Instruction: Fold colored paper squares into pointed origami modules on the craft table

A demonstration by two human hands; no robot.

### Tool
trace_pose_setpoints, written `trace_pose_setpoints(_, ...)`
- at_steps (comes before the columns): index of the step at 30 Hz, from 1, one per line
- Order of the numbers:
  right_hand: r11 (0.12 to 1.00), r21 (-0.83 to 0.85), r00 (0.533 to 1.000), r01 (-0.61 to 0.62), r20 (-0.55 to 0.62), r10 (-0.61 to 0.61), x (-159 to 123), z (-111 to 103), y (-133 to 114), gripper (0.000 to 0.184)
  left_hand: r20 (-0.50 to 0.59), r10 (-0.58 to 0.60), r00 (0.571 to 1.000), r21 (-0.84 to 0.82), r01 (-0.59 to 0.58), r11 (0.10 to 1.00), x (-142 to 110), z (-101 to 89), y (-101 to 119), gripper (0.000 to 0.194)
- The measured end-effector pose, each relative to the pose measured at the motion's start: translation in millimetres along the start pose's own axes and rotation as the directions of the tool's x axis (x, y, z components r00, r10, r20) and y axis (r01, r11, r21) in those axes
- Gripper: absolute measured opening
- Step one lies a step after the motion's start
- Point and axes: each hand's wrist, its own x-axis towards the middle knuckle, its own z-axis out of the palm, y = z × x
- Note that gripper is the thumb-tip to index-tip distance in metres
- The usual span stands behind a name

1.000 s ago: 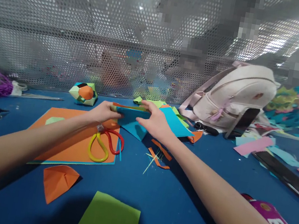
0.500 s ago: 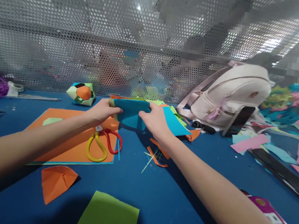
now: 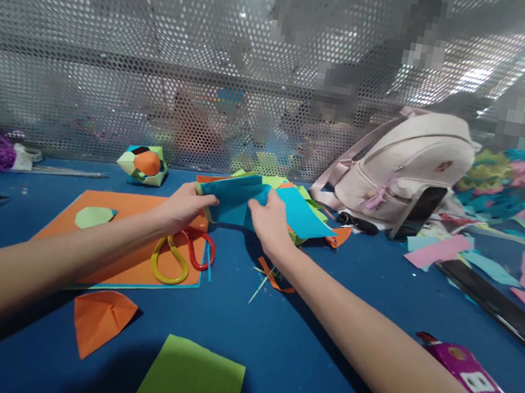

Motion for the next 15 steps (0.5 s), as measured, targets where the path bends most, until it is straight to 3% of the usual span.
trace_pose_setpoints(5, 0.991, 0.066, 0.992, 0.119, 0.022, -0.121, -0.6, -8.6, 1.6, 0.030, 0.072, 0.073, 0.995, 0.137, -0.082, 0.987, -0.7, -2.9, 2.1, 0.035)
trace_pose_setpoints(9, 0.992, 0.105, 0.995, 0.071, 0.070, -0.078, -6.9, -10.5, 15.5, 0.047, 0.080, 0.036, 0.996, 0.210, -0.052, 0.976, 0.1, -8.0, -14.1, 0.037)
trace_pose_setpoints(12, 0.984, 0.178, 0.995, -0.004, 0.097, -0.014, -9.5, -5.1, 21.8, 0.046, 0.072, 0.038, 0.997, 0.221, -0.054, 0.974, 0.8, -5.8, -23.1, 0.031)
trace_pose_setpoints(15, 0.985, 0.168, 0.997, -0.043, 0.072, 0.031, -7.0, 0.0, 18.1, 0.031, 0.038, 0.060, 0.997, 0.232, -0.067, 0.970, 3.5, -0.7, -21.7, 0.024)
